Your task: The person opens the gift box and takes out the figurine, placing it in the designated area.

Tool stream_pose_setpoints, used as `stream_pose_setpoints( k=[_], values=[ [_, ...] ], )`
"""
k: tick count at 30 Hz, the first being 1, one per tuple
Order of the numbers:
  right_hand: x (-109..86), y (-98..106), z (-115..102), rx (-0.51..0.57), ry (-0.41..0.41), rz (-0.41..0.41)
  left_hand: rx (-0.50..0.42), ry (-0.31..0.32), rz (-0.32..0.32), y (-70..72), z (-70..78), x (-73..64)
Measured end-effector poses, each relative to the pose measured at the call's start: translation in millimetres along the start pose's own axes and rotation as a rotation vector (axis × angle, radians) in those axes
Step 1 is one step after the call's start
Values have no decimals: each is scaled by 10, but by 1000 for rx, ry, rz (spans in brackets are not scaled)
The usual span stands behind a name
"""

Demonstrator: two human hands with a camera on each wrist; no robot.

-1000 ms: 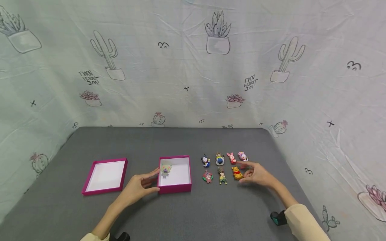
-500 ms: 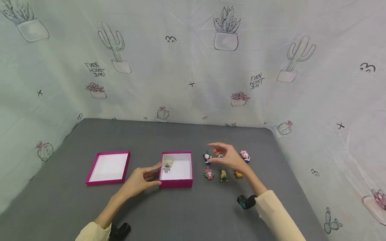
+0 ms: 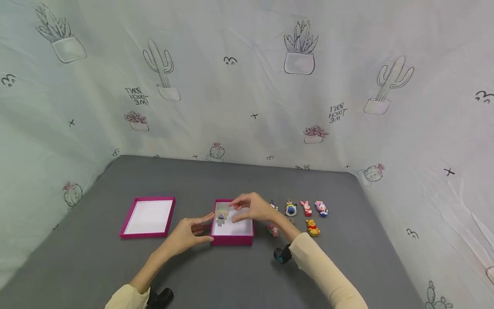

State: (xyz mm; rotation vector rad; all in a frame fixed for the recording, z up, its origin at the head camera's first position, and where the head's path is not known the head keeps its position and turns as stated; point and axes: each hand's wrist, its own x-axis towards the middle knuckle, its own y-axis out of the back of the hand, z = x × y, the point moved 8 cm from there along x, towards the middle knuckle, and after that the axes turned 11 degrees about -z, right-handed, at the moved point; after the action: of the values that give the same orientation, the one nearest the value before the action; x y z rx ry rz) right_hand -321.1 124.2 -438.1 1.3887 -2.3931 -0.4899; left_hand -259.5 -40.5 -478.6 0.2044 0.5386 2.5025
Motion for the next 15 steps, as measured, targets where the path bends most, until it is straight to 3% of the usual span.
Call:
stream_pose_setpoints(
  k=[5,11,15],
  values=[
    [151,20,203,-19,-3,-179,-13,22,9,-8,-32,-33],
    [353,-58,186,-53,-62,-347,-31,13,-1,-19,-6,-19],
    [460,-178,170,-214,-83,-393,-25,10,1,-24,-10,-30]
  ],
)
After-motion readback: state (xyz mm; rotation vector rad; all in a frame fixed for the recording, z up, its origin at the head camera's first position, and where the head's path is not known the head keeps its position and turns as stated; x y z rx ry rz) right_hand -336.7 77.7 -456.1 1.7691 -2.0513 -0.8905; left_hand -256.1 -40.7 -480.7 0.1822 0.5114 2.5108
